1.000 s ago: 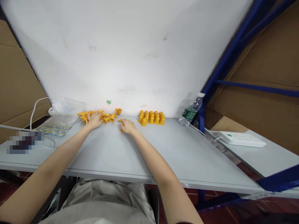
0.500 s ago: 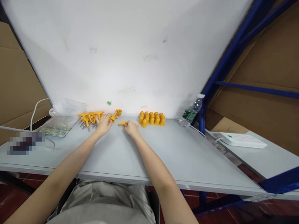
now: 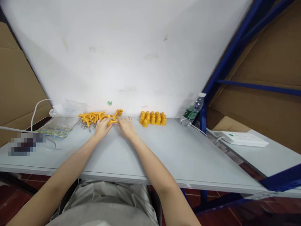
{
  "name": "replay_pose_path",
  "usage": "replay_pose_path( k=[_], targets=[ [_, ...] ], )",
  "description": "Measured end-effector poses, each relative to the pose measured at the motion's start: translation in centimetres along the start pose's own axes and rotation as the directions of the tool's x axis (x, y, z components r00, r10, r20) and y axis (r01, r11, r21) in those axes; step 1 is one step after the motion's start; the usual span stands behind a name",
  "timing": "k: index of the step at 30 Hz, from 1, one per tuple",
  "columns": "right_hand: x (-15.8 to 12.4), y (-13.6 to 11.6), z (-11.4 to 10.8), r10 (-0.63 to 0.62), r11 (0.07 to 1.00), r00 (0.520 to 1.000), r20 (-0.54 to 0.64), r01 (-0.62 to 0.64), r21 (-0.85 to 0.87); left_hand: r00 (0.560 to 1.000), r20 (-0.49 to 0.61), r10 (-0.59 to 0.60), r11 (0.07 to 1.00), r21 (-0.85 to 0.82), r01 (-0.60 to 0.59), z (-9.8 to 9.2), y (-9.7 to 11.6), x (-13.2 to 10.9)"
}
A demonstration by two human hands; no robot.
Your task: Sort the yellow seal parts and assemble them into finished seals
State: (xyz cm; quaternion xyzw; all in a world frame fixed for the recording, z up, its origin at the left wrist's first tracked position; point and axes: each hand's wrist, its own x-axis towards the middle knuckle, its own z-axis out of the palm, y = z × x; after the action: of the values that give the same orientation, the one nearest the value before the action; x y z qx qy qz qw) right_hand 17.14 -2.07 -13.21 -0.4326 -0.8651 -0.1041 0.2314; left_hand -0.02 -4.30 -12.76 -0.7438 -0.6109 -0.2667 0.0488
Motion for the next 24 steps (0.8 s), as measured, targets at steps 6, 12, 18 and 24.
replay_pose_path(
  k=[6,12,18,24],
  targets=[
    [-0.2,0.0,0.1,0.088,0.996,0.987,0.138,-0.085,-0.022,1.0,0.001,0.03,0.999,-0.026,-0.03,0.4,-0.3,0.0],
    [-0.1,-0.1,-0.1,0.095,0.991,0.991,0.091,-0.085,-0.106,0.986,0.082,-0.144,0.973,-0.171,0.156,1.0,-0.2,0.3],
    [0.4,0.0,0.1,0.12,0.976,0.993,-0.012,-0.121,-0.184,0.927,0.195,-0.322,0.793,-0.479,0.376,1.0,0.3,0.9],
    [0.4,-0.2,0.1,0.086,0.979,0.996,-0.039,-0.092,-0.185,0.808,0.465,-0.361,0.483,-0.649,0.589,0.2,0.4,0.8]
  ],
)
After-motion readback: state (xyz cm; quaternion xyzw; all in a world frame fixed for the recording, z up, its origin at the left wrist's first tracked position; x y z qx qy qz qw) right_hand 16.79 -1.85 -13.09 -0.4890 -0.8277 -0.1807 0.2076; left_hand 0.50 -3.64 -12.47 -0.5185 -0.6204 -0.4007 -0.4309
